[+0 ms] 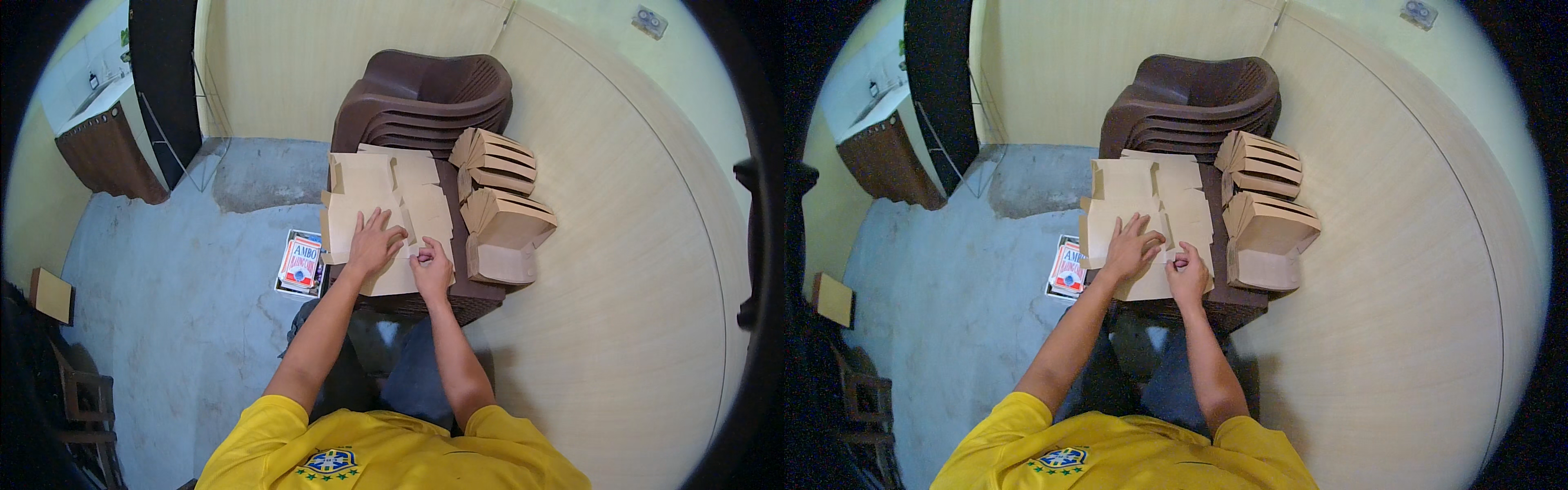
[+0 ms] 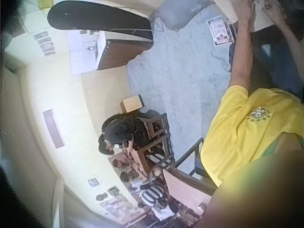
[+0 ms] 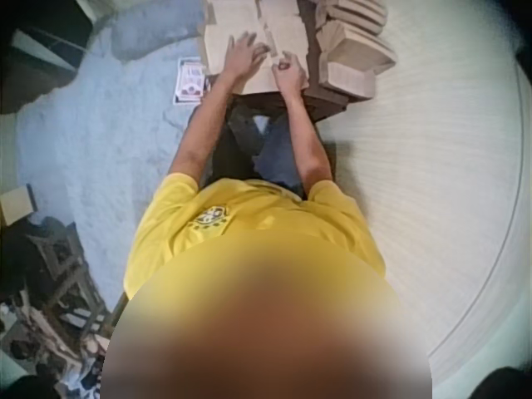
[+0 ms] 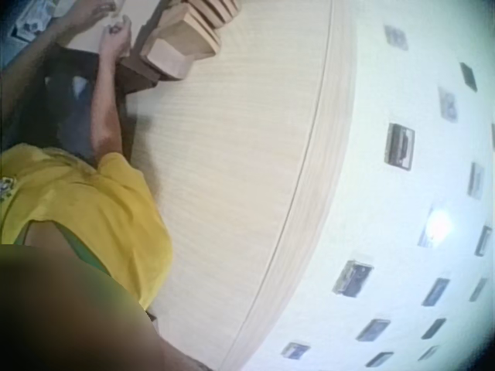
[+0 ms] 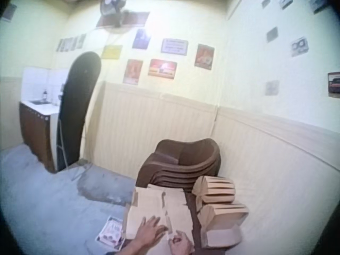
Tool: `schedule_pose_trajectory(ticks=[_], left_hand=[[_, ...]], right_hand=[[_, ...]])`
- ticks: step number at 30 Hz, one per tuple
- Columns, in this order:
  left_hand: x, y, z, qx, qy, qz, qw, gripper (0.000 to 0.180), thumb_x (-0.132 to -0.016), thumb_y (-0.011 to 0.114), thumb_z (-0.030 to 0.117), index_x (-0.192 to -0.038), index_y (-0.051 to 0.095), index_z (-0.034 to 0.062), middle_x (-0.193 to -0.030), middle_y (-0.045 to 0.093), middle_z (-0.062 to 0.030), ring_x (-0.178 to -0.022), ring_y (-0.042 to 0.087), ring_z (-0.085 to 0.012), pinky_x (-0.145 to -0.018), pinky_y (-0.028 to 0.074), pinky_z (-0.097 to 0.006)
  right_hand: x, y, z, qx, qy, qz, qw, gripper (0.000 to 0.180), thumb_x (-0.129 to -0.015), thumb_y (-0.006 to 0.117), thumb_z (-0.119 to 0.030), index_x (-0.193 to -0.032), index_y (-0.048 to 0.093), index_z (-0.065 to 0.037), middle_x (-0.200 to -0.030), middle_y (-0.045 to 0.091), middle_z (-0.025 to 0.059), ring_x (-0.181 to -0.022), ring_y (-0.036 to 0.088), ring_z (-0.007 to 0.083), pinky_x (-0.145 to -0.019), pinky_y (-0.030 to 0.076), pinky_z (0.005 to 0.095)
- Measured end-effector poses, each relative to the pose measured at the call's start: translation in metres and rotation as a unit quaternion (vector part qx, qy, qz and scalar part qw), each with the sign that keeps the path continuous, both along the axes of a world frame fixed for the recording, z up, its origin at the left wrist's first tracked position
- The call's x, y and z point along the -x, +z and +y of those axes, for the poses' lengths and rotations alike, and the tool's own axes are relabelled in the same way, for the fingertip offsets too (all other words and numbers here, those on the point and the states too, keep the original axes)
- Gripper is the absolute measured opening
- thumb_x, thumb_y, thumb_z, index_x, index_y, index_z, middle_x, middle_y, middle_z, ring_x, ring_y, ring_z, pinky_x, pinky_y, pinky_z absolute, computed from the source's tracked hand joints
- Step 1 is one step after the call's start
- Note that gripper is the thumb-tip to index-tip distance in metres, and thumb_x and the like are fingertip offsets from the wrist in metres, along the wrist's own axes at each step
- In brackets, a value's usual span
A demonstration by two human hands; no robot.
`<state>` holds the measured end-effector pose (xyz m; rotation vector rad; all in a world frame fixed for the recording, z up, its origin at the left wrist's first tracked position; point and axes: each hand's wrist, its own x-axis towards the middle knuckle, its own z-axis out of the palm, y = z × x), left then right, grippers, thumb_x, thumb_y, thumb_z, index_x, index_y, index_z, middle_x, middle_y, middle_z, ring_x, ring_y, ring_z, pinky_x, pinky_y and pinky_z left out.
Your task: The person folds flat cardboard pieces into small boxes by hand, folding flaps and tucking tabs to form the structure. Completed boxes are stacked on a chair beside the work area.
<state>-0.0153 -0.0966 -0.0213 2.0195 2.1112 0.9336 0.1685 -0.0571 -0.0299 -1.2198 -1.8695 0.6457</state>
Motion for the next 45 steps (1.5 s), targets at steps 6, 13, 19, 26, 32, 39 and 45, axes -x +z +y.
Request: schedule_pose_trajectory(ticks=[6, 13, 19, 26, 32, 39, 45], left_hand=[[0.000, 0.003, 0.000, 0.011, 0.004, -0.006, 1.000, 0.026, -0.100, 0.070, 0.042, -0.124, 0.076, 0.0341, -0.163, 0.050, -0.0151, -0.160, 0.034, -0.0381, -0.131, 0.013, -0.066], [0.001, 0.001, 0.000, -0.001, 0.002, -0.032, 0.999, 0.029, -0.097, 0.073, 0.043, -0.124, 0.078, 0.0339, -0.163, 0.050, -0.0162, -0.160, 0.035, -0.0368, -0.132, 0.013, -0.063], [0.005, 0.003, -0.001, -0.003, -0.017, -0.042, 0.999, 0.032, -0.092, 0.078, 0.044, -0.123, 0.080, 0.0347, -0.163, 0.051, -0.0169, -0.160, 0.035, -0.0362, -0.132, 0.013, -0.061], [0.006, 0.003, 0.000, 0.024, -0.024, -0.026, 0.999, 0.038, -0.092, 0.077, 0.047, -0.129, 0.076, 0.0350, -0.166, 0.048, -0.0147, -0.161, 0.034, -0.0366, -0.132, 0.015, -0.064], [0.009, 0.001, 0.000, 0.044, -0.039, -0.023, 0.998, 0.037, -0.094, 0.075, 0.043, -0.129, 0.075, 0.0327, -0.167, 0.049, -0.0121, -0.161, 0.033, -0.0365, -0.132, 0.017, -0.063], [0.016, 0.015, 0.001, 0.048, -0.068, -0.168, 0.982, 0.031, -0.104, 0.064, 0.036, -0.122, 0.068, 0.0118, -0.135, 0.073, -0.0136, -0.131, 0.066, -0.0344, -0.122, 0.037, -0.060], [0.015, 0.032, -0.003, 0.134, 0.046, -0.279, 0.950, 0.049, -0.101, 0.071, 0.047, -0.116, 0.065, 0.0008, -0.102, 0.077, -0.0242, -0.093, 0.077, -0.0395, -0.083, 0.060, -0.049]], right_hand=[[0.008, -0.004, -0.020, -0.048, -0.007, 0.018, 0.999, 0.059, -0.084, 0.081, -0.008, -0.140, 0.063, -0.005, -0.106, 0.081, 0.0128, -0.084, 0.075, 0.0233, -0.080, 0.060, 0.0386], [0.014, -0.003, -0.040, -0.223, 0.016, -0.115, 0.968, 0.057, -0.084, 0.072, -0.008, -0.140, 0.060, -0.001, -0.116, 0.080, 0.0137, -0.108, 0.070, 0.0353, -0.094, 0.057, 0.0458], [0.009, -0.005, -0.036, -0.187, 0.029, -0.094, 0.977, 0.040, -0.085, 0.075, -0.006, -0.124, 0.070, 0.001, -0.112, 0.080, 0.0148, -0.101, 0.073, 0.0325, -0.088, 0.059, 0.0429], [0.007, 0.002, 0.007, -0.046, 0.024, -0.009, 0.999, 0.026, -0.080, 0.092, -0.011, -0.099, 0.076, -0.004, -0.088, 0.078, 0.0112, -0.074, 0.073, 0.0214, -0.071, 0.058, 0.0367], [0.009, 0.012, 0.014, 0.037, -0.052, -0.063, 0.996, 0.029, -0.075, 0.096, -0.020, -0.089, 0.077, -0.004, -0.085, 0.074, 0.0093, -0.073, 0.071, 0.0226, -0.070, 0.056, 0.0364], [0.004, 0.002, 0.020, 0.050, 0.009, 0.085, 0.995, 0.043, -0.098, 0.078, -0.035, -0.129, 0.069, -0.006, -0.094, 0.072, 0.0032, -0.079, 0.064, 0.0141, -0.067, 0.056, 0.0351], [-0.009, 0.015, 0.033, 0.184, -0.072, 0.287, 0.937, 0.044, -0.106, 0.065, -0.033, -0.139, 0.059, -0.005, -0.110, 0.059, 0.0061, -0.088, 0.060, 0.0182, -0.078, 0.053, 0.0376]])
